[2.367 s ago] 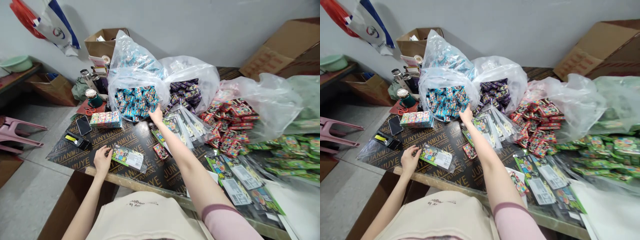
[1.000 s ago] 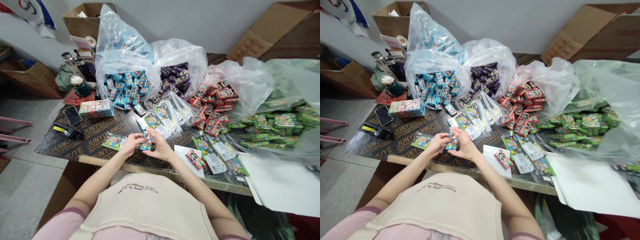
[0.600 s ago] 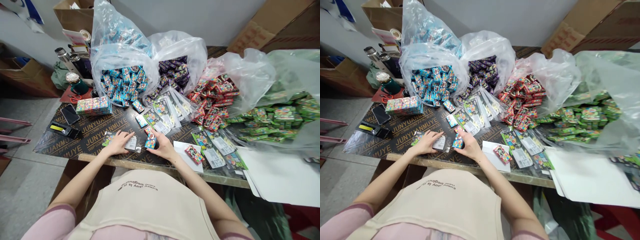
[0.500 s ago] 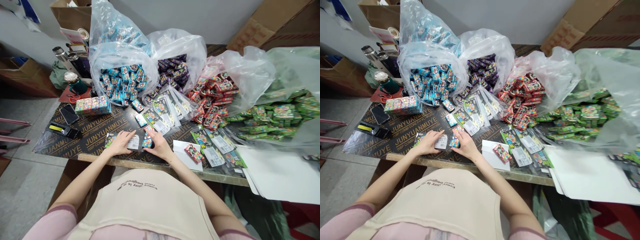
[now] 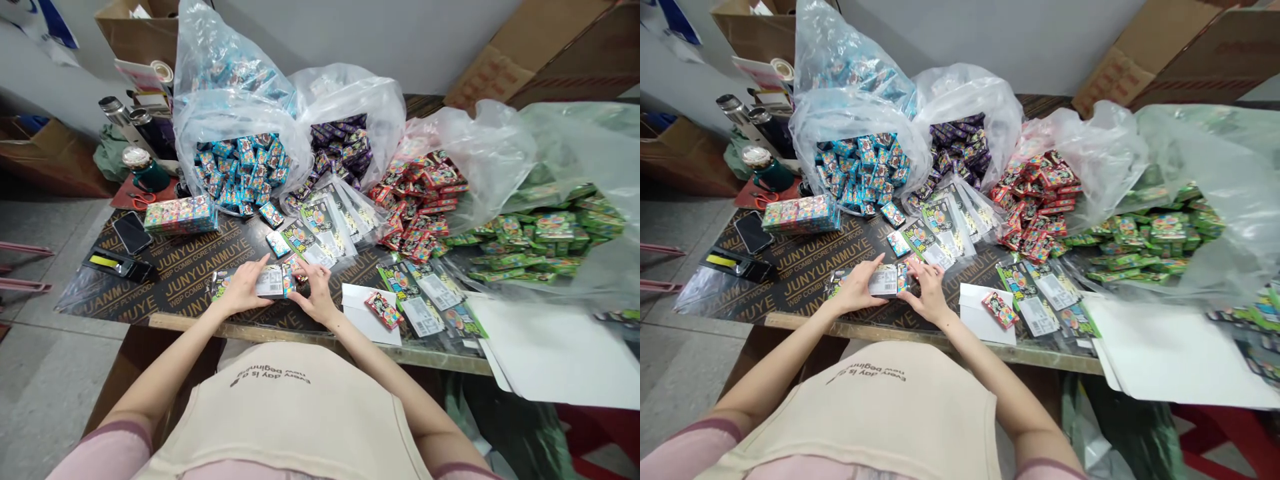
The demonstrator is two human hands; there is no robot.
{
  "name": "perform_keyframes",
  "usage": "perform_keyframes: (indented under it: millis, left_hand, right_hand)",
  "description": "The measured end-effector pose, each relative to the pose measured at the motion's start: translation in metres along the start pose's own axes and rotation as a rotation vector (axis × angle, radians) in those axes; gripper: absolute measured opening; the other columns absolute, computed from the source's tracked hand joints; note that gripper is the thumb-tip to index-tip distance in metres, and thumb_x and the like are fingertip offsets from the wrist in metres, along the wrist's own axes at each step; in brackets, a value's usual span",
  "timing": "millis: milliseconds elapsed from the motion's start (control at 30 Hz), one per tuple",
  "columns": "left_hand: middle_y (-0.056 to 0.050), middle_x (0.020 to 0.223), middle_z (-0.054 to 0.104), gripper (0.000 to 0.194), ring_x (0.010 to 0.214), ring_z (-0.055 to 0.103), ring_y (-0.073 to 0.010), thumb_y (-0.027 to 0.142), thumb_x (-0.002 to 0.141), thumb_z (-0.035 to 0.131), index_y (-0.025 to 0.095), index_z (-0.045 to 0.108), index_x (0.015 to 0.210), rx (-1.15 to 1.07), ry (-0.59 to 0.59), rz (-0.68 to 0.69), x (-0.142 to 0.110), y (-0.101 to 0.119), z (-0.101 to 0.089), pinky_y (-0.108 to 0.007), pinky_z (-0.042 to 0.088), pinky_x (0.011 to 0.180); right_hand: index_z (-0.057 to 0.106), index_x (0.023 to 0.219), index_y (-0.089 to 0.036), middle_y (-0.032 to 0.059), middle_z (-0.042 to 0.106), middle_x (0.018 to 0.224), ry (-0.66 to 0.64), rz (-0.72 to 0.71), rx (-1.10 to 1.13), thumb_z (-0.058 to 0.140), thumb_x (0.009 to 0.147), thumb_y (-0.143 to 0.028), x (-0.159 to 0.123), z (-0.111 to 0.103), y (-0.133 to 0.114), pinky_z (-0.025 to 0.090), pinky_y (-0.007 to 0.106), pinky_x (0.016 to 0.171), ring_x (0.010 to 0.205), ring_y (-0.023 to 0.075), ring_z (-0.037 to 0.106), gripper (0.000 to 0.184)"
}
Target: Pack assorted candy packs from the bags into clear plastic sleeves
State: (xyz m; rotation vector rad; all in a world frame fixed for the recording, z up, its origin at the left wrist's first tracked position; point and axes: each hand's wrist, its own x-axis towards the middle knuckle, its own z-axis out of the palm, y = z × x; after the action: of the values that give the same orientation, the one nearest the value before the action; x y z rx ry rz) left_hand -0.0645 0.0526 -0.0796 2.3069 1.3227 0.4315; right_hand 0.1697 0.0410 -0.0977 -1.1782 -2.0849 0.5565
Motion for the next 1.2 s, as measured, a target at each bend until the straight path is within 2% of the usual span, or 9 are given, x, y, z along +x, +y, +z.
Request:
perform_keyframes:
  millis: [133, 267, 400, 533, 700, 800, 900, 1067, 1200]
  left_hand:
    - [-0.012, 0.122, 0.054, 0.114, 0.108, 0.051, -0.0309, 0.037, 0.060, 0.081, 0.021, 0.013, 0.151, 0.027, -0.037, -0.045, 0.003, 0.001, 0.002, -0.045, 0.042, 0.094]
    - [-0.013, 0.124, 0.053, 0.114, 0.112, 0.049, -0.0314, 0.039, 0.060, 0.081, 0.021, 0.014, 0.151, 0.060, -0.073, -0.073, 0.002, -0.002, 0.010, -0.045, 0.040, 0.095]
    - [-0.012, 0.124, 0.052, 0.112, 0.113, 0.048, -0.0306, 0.039, 0.059, 0.081, 0.023, 0.017, 0.150, 0.102, -0.112, -0.096, 0.000, -0.003, 0.023, -0.045, 0.038, 0.098]
    - [-0.013, 0.130, 0.049, 0.106, 0.118, 0.046, -0.0305, 0.039, 0.059, 0.081, 0.023, 0.025, 0.148, 0.177, -0.154, -0.101, -0.003, -0.002, 0.028, -0.046, 0.035, 0.102]
    - [-0.015, 0.143, 0.037, 0.100, 0.127, 0.039, -0.0327, 0.037, 0.067, 0.079, 0.032, 0.020, 0.149, 0.266, -0.229, -0.005, -0.001, 0.007, 0.018, -0.047, 0.033, 0.103]
    - [-0.013, 0.143, 0.035, 0.079, 0.125, 0.040, -0.0328, 0.034, 0.071, 0.076, 0.034, 0.037, 0.140, 0.311, -0.318, 0.112, 0.011, 0.014, 0.014, -0.046, 0.035, 0.100]
    - [-0.014, 0.132, 0.043, 0.060, 0.118, 0.044, -0.0327, 0.034, 0.069, 0.076, 0.027, 0.052, 0.124, 0.365, -0.379, 0.143, 0.022, 0.019, 0.012, -0.044, 0.040, 0.093]
    - [-0.014, 0.123, 0.046, 0.053, 0.111, 0.045, -0.0308, 0.036, 0.069, 0.075, 0.024, 0.054, 0.115, 0.405, -0.404, 0.134, 0.028, 0.023, 0.007, -0.041, 0.043, 0.087]
    - [-0.013, 0.121, 0.046, 0.048, 0.111, 0.045, -0.0309, 0.030, 0.068, 0.075, 0.024, 0.053, 0.110, 0.395, -0.329, 0.072, 0.025, 0.026, 0.004, -0.043, 0.042, 0.089]
  right_hand:
    - [0.039, 0.140, -0.022, 0.0077, 0.068, 0.114, -0.012, -0.008, 0.009, 0.045, 0.093, -0.040, 0.026, -0.007, 0.012, 0.024, 0.044, 0.102, 0.114, 0.0246, 0.053, 0.050]
    - [0.047, 0.134, -0.018, 0.0144, 0.061, 0.123, 0.233, 0.217, -0.216, 0.046, 0.091, -0.044, 0.114, -0.011, 0.060, 0.027, 0.045, 0.096, 0.115, 0.0300, 0.047, 0.049]
    - [0.042, 0.137, -0.013, 0.0184, 0.064, 0.112, 0.231, 0.450, -0.332, 0.052, 0.087, -0.034, 0.207, -0.006, 0.105, 0.026, 0.050, 0.094, 0.111, 0.0337, 0.047, 0.055]
    - [0.053, 0.125, -0.013, 0.0163, 0.065, 0.101, 0.268, 0.506, -0.195, 0.050, 0.082, -0.020, 0.242, -0.009, 0.124, 0.030, 0.051, 0.094, 0.104, 0.0321, 0.052, 0.044]
    - [0.060, 0.117, -0.013, 0.0150, 0.063, 0.110, 0.229, 0.447, -0.084, 0.037, 0.083, -0.018, 0.196, -0.029, 0.132, 0.041, 0.040, 0.088, 0.098, 0.0251, 0.056, 0.042]
    - [0.068, 0.104, -0.018, 0.0051, 0.067, 0.089, -0.060, 0.349, 0.052, 0.046, 0.079, -0.021, 0.146, -0.037, 0.131, 0.045, 0.032, 0.075, 0.076, 0.0183, 0.057, 0.033]
    - [0.065, 0.110, -0.019, 0.0022, 0.064, 0.082, -0.301, 0.257, 0.159, 0.053, 0.079, -0.026, 0.098, -0.037, 0.123, 0.045, 0.030, 0.071, 0.068, 0.0156, 0.054, 0.035]
    - [0.054, 0.127, -0.018, 0.0135, 0.059, 0.113, 0.005, 0.232, -0.101, 0.068, 0.074, -0.050, 0.046, -0.031, 0.090, 0.042, 0.041, 0.088, 0.102, 0.0275, 0.054, 0.064]
    - [0.046, 0.137, -0.018, 0.0156, 0.059, 0.114, 0.067, 0.294, -0.355, 0.068, 0.068, -0.063, 0.024, -0.016, 0.061, 0.035, 0.046, 0.091, 0.106, 0.0331, 0.052, 0.085]
